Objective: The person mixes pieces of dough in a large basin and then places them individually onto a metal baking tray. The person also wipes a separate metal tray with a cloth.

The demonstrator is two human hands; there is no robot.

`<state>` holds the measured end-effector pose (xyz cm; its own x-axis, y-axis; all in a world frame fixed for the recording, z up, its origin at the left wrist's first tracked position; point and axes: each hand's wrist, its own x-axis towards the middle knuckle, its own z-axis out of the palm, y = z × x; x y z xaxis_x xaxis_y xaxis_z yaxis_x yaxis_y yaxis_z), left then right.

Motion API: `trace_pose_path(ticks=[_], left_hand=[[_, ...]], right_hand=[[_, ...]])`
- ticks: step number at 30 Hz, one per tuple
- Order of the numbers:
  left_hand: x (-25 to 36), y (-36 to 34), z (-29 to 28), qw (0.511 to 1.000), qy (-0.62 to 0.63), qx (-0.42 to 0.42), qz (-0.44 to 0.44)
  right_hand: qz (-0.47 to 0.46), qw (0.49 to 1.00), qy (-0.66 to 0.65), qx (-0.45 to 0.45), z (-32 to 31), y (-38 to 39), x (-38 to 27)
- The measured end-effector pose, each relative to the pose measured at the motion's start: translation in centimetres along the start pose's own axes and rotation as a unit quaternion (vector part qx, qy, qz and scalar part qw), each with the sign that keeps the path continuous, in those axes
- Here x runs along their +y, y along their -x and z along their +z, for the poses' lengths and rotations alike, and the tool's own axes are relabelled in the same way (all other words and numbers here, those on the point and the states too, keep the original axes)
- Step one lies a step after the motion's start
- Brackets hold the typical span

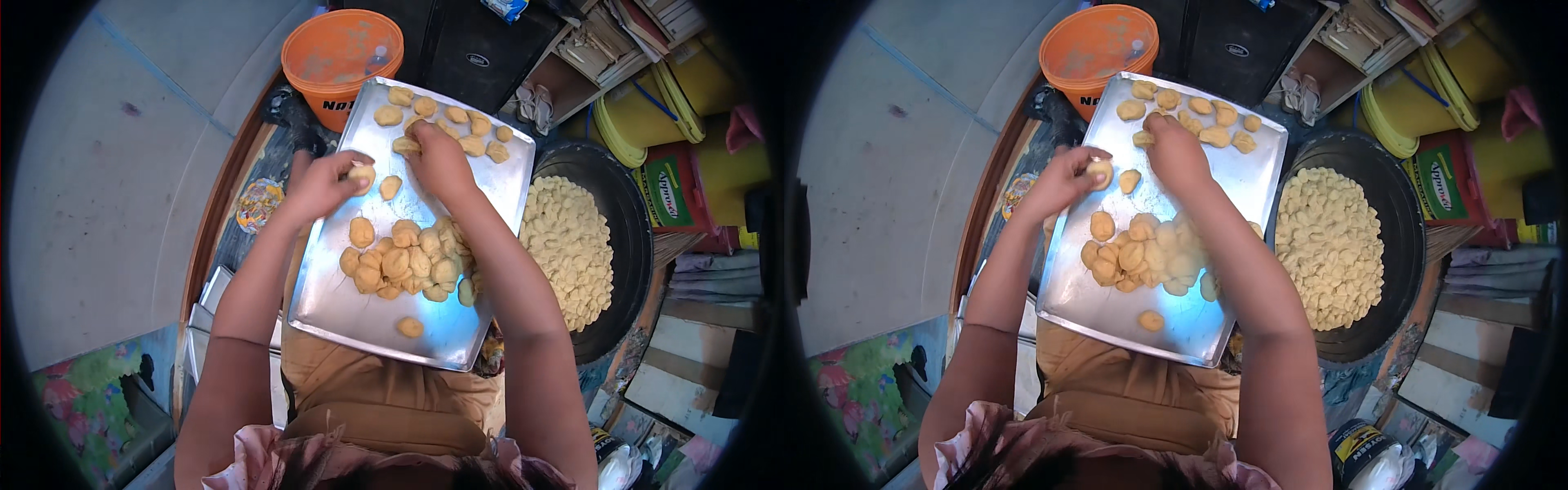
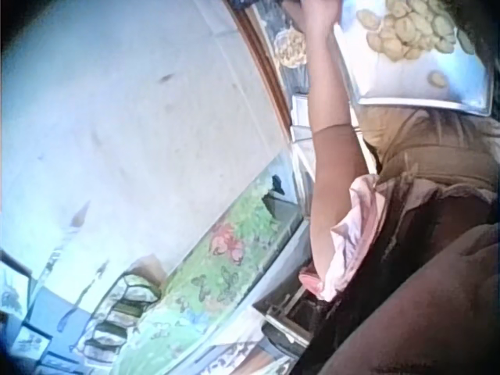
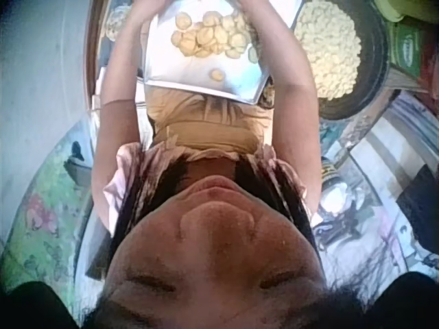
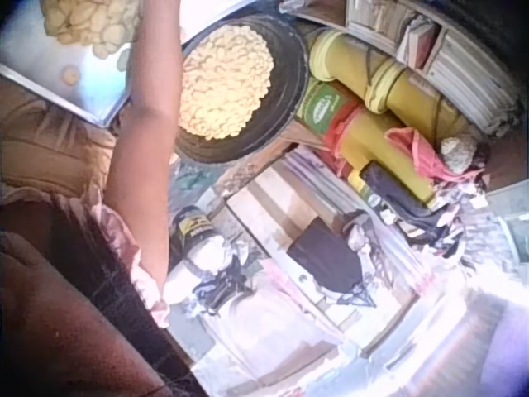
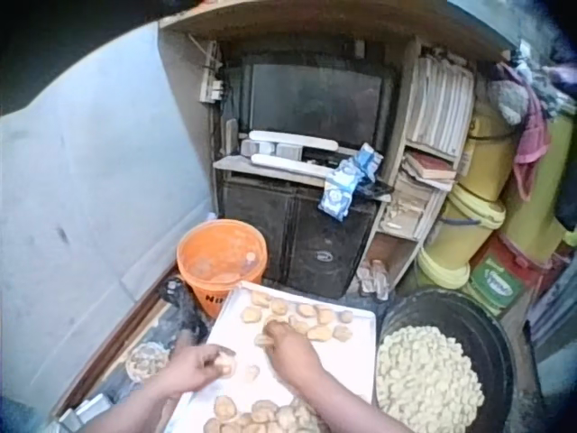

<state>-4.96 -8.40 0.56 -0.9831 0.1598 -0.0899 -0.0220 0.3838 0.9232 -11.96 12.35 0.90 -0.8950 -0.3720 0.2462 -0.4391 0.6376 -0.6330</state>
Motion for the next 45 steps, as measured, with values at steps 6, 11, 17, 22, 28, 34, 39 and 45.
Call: trace_pose_path(ticks=[6,11,17,22,28,34,39,45], left_hand=[[-0.8,-3.6,0.2,0.995,0.054,0.080,0.025],[-1.4,-5.6,0.9,0.931,-0.263,0.179,0.180],[-1.0,-6.6,1.4,0.921,-0.297,0.170,0.188],[-0.7,-5.5,2.2,0.863,-0.373,0.193,0.280],[0.3,-6.4,3.4,0.850,-0.423,0.058,0.309],[1.7,-7.3,5.6,0.860,-0.387,0.023,0.331],[2.4,-8.1,7.9,0.862,-0.368,0.014,0.348],[3.3,-9.9,10.4,0.807,-0.484,-0.044,0.337]], right_hand=[[-0.147,0.982,0.097,-0.074,0.1,1.7,-1.4],[-0.052,0.968,0.065,-0.238,-0.7,4.6,-0.2],[0.057,0.998,-0.021,-0.012,-2.7,1.4,2.6],[-0.083,0.989,0.018,-0.125,-1.8,4.3,-0.1],[-0.034,0.951,-0.192,-0.241,-3.9,5.6,1.9],[0.135,0.989,-0.048,-0.025,-5.2,3.9,5.9],[0.110,0.974,-0.089,0.174,-5.6,5.7,7.9],[0.019,0.992,0.103,0.077,-6.2,6.6,9.1]])
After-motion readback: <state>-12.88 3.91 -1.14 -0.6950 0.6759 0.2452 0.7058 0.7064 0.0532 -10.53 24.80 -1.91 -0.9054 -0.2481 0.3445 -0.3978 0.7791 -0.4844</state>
